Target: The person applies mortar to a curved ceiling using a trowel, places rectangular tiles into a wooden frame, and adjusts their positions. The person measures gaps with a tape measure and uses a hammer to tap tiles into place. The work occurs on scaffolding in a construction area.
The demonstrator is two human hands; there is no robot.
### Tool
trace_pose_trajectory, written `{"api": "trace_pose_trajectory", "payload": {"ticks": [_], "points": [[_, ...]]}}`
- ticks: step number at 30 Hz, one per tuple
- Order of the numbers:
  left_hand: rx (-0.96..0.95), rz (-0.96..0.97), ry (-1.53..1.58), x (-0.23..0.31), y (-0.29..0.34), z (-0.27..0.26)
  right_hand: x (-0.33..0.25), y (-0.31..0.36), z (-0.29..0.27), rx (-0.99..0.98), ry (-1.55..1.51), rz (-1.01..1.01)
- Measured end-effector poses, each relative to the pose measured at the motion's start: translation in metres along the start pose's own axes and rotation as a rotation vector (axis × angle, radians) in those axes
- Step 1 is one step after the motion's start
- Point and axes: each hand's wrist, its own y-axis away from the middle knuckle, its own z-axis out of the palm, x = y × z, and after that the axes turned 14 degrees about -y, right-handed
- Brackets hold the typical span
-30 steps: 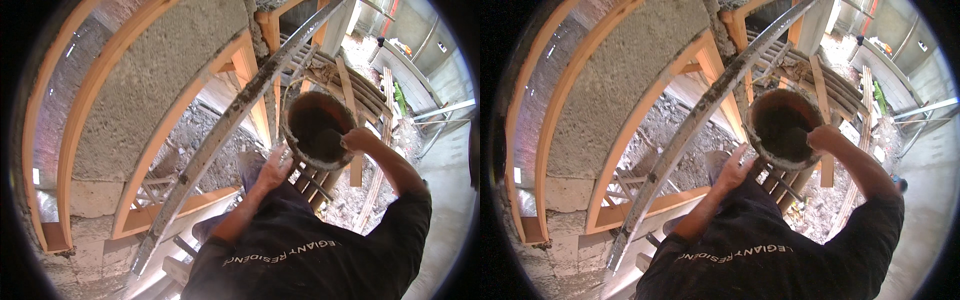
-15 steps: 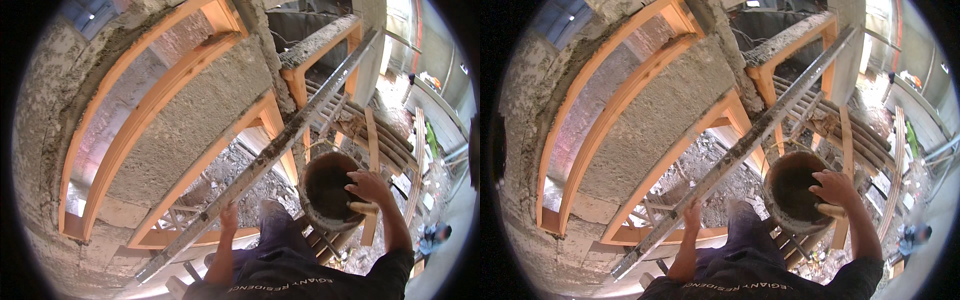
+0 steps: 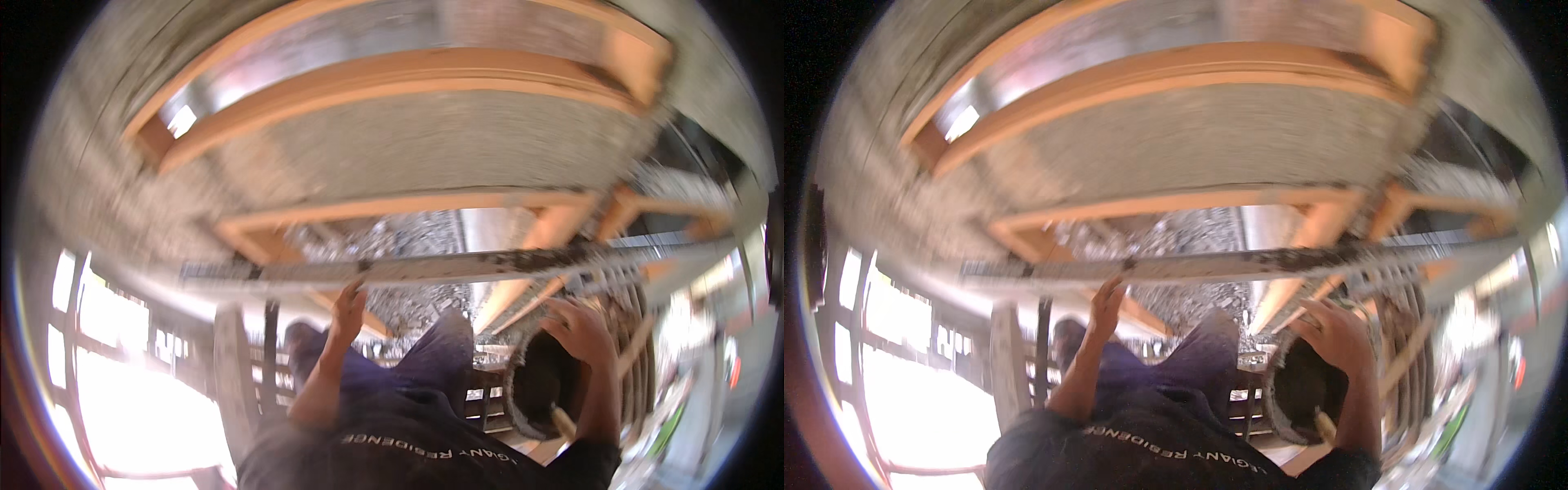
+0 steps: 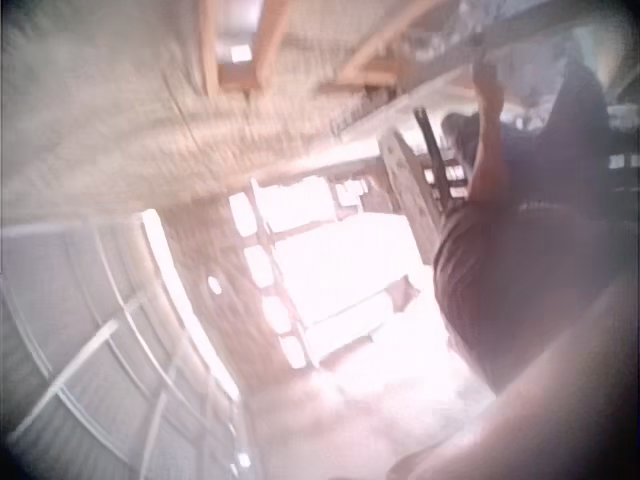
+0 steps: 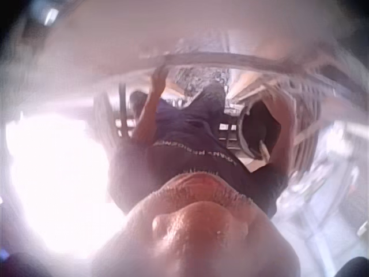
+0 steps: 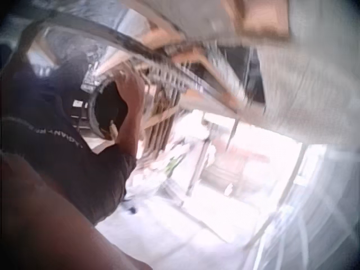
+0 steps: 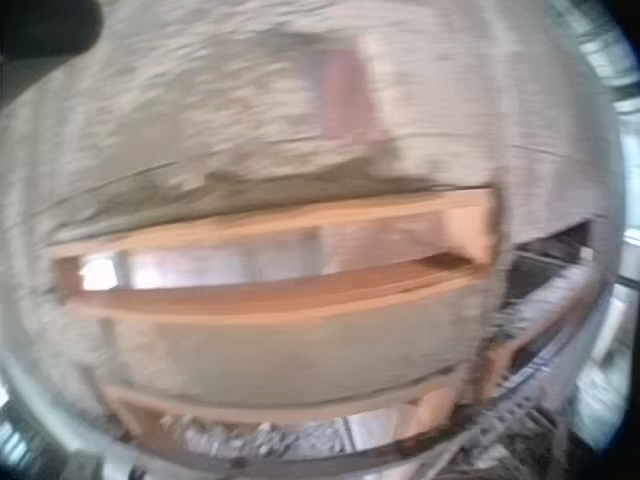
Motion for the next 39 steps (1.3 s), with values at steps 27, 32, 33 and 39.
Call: {"api": "trace_pose_trajectory", "payload": {"ticks": [27, 32, 33, 39], "points": [[0.55, -0.471, 0.29, -0.198, 0.073, -0.145, -0.094, -0.058, 0.223, -0.376, -0.24, 0.173], [0.609, -0.55, 0.393, -0.223, 0.089, -0.143, -0.147, -0.084, 0.241, -0.478, -0.139, 0.189], [0.591, -0.566, 0.395, -0.22, 0.093, -0.145, -0.145, -0.087, 0.246, -0.488, -0.135, 0.191], [0.582, -0.583, 0.425, -0.231, 0.106, -0.151, -0.157, -0.098, 0.278, -0.553, -0.136, 0.21]]}}
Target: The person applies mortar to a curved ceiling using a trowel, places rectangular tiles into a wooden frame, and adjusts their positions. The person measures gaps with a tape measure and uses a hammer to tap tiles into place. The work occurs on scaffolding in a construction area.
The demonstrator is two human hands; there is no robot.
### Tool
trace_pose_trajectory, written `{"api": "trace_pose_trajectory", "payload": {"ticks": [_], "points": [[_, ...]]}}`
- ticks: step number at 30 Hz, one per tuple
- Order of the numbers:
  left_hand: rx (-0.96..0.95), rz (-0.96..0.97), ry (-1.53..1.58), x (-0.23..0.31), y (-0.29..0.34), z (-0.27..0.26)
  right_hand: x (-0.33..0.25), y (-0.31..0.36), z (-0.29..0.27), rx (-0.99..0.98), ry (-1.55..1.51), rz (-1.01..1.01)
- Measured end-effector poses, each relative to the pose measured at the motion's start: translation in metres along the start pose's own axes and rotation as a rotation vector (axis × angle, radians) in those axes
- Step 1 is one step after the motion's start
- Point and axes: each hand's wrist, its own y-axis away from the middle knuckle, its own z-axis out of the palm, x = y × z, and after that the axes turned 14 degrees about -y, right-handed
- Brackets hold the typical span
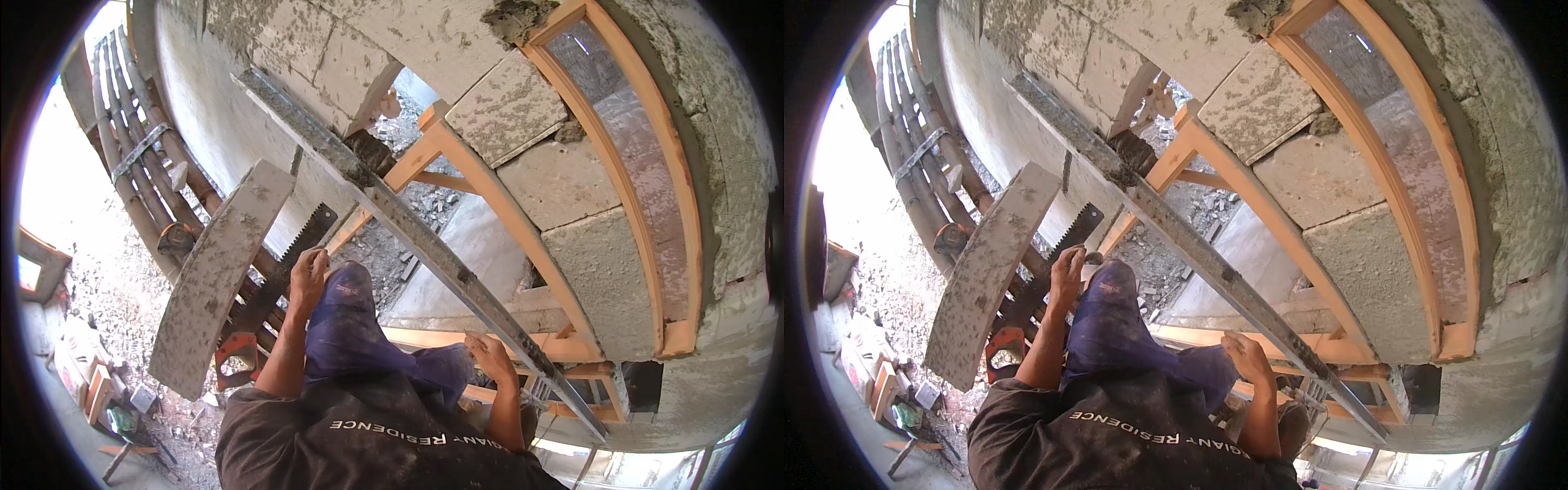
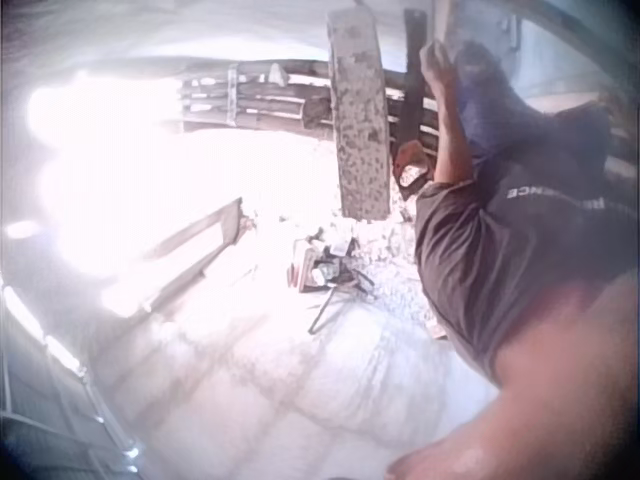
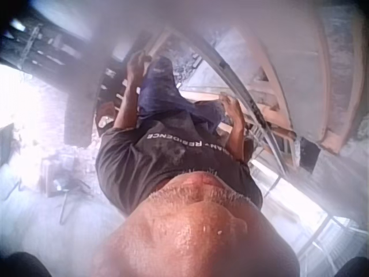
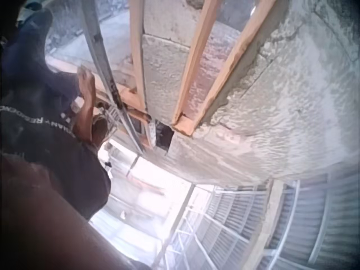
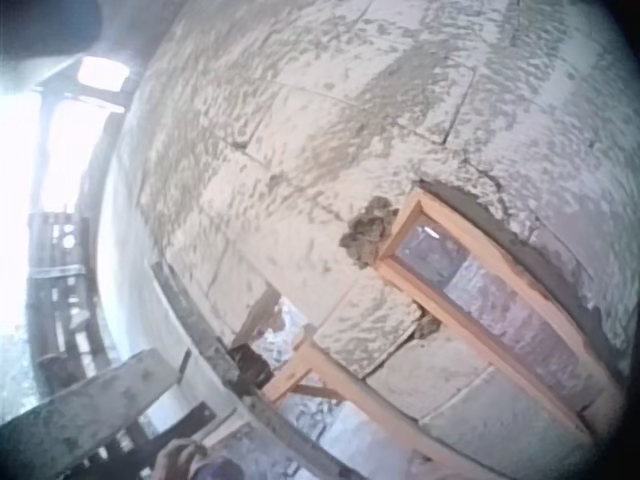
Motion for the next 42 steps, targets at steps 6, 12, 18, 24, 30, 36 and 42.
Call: {"api": "trace_pose_trajectory", "payload": {"ticks": [6, 12, 18, 24, 30, 36, 42], "points": [[0.019, 0.121, -0.079, -0.009, -0.022, 0.009, -0.017, -0.007, 0.015, -0.032, -0.016, 0.093], [0.094, 0.168, -0.005, 0.027, -0.04, 0.033, -0.006, -0.006, 0.012, 0.101, 0.114, -0.195], [-0.092, 0.269, 0.11, 0.068, -0.041, 0.095, 0.061, 0.031, -0.012, 0.653, 0.367, -0.336], [-0.117, 0.541, -0.225, 0.042, -0.075, 0.08, -0.021, 0.176, -0.08, 1.383, 0.202, -0.476], [-0.174, 0.111, -0.1, 0.029, -0.058, 0.055, 0.099, 0.395, -0.111, 2.193, -0.168, -0.241], [-0.187, 0.21, -0.245, 0.078, -0.026, 0.116, 0.467, 0.451, -0.051, 1.417, 0.382, 0.855], [-0.297, 0.291, -0.23, 0.088, -0.012, 0.158, 0.589, 0.343, 0.094, 1.553, -0.417, 0.786]]}}
